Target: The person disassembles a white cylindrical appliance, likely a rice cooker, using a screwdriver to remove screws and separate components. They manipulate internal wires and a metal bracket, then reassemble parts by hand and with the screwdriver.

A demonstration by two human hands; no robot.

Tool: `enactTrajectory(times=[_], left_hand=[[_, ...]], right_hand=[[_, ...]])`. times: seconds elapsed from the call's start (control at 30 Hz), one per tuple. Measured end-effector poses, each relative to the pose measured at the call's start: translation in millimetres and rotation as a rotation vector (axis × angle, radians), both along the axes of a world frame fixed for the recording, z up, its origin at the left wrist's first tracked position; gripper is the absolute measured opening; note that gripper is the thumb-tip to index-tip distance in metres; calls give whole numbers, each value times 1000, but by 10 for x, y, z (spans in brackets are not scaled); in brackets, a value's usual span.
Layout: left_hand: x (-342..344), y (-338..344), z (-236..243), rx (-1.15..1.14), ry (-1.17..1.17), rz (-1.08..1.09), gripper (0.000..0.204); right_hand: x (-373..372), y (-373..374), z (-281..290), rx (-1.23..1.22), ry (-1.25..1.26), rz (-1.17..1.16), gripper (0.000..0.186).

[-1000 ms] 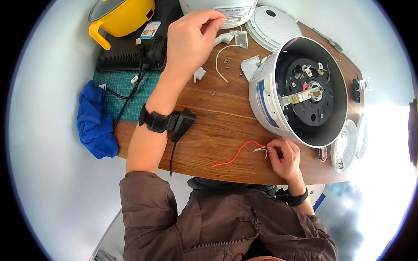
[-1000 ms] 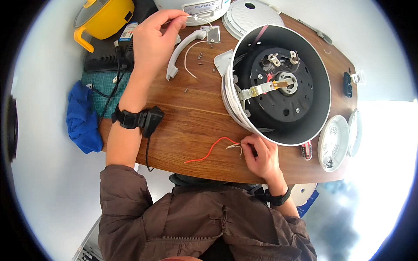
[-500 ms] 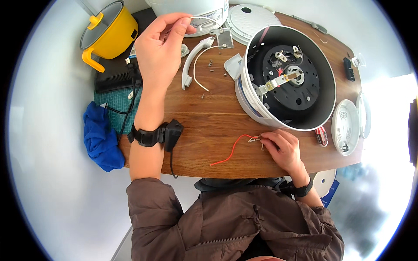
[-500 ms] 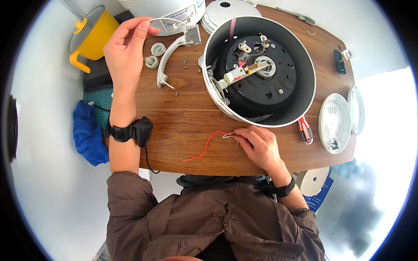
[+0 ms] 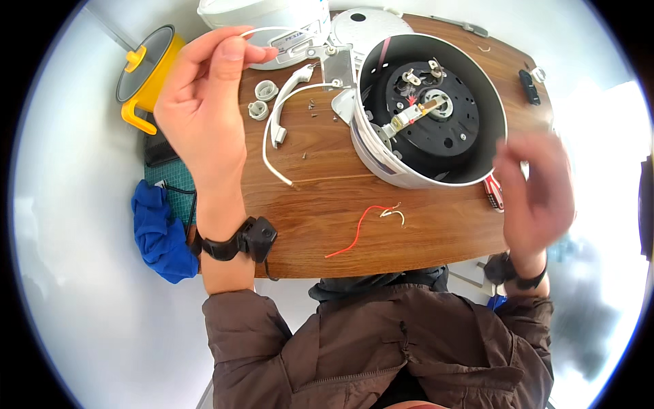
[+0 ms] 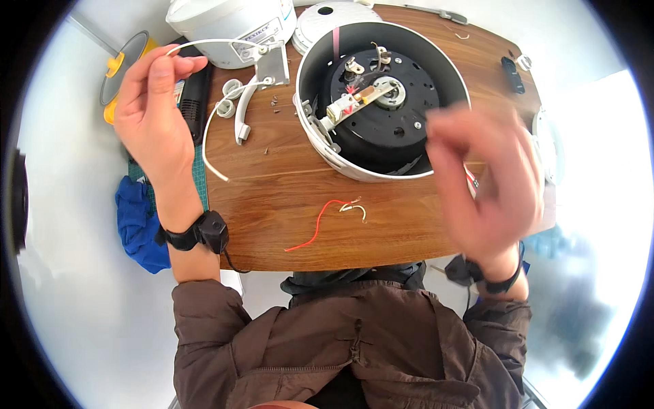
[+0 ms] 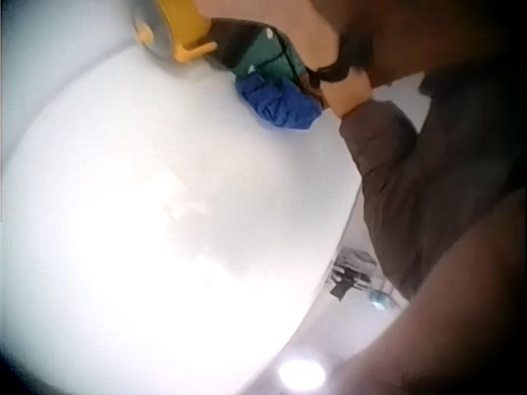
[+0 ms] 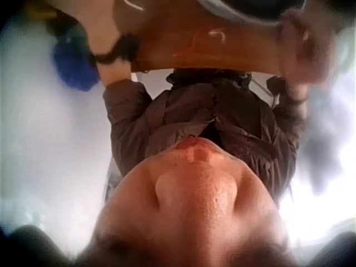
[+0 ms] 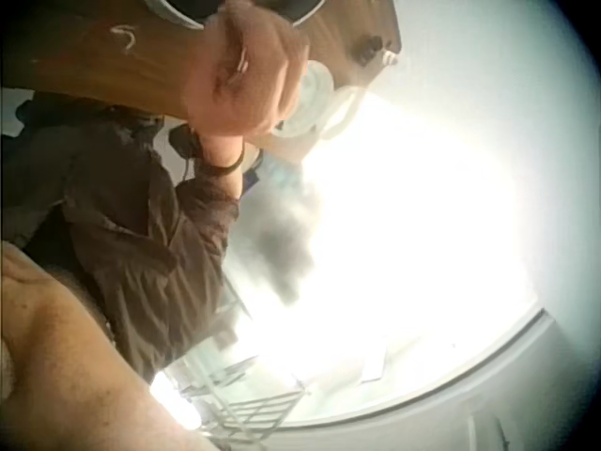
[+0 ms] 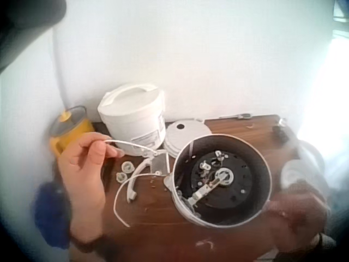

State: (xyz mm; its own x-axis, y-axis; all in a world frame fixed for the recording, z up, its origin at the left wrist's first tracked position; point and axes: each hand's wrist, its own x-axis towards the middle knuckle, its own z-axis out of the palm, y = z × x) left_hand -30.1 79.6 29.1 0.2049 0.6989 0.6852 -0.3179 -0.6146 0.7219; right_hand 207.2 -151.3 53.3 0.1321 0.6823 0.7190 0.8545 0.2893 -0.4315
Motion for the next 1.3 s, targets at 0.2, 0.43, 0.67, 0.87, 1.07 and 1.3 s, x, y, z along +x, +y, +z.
enactTrajectory(times=[0.2, 0.43, 0.67, 0.87, 1.07, 1.3], left_hand=[[-49, -278, 151, 3, -50, 2, 22], [32, -531, 213, 18, -126, -208, 22], [264, -638, 85, -175, -199, -381, 22], [380, -587, 7, -274, -90, -435, 26], [449, -547, -51, -303, 79, -417, 33], [498, -585, -76, -341, 180, -459, 37]], right_hand=[[91, 704, 286, -137, 294, 248, 29], [357, 945, 278, -89, -217, 603, 78], [119, 653, 55, 131, -261, 525, 31], [240, 427, 55, -13, -48, 415, 24], [308, 148, -54, -300, 808, 176, 20], [392, 130, -120, -377, 928, 89, 22]])
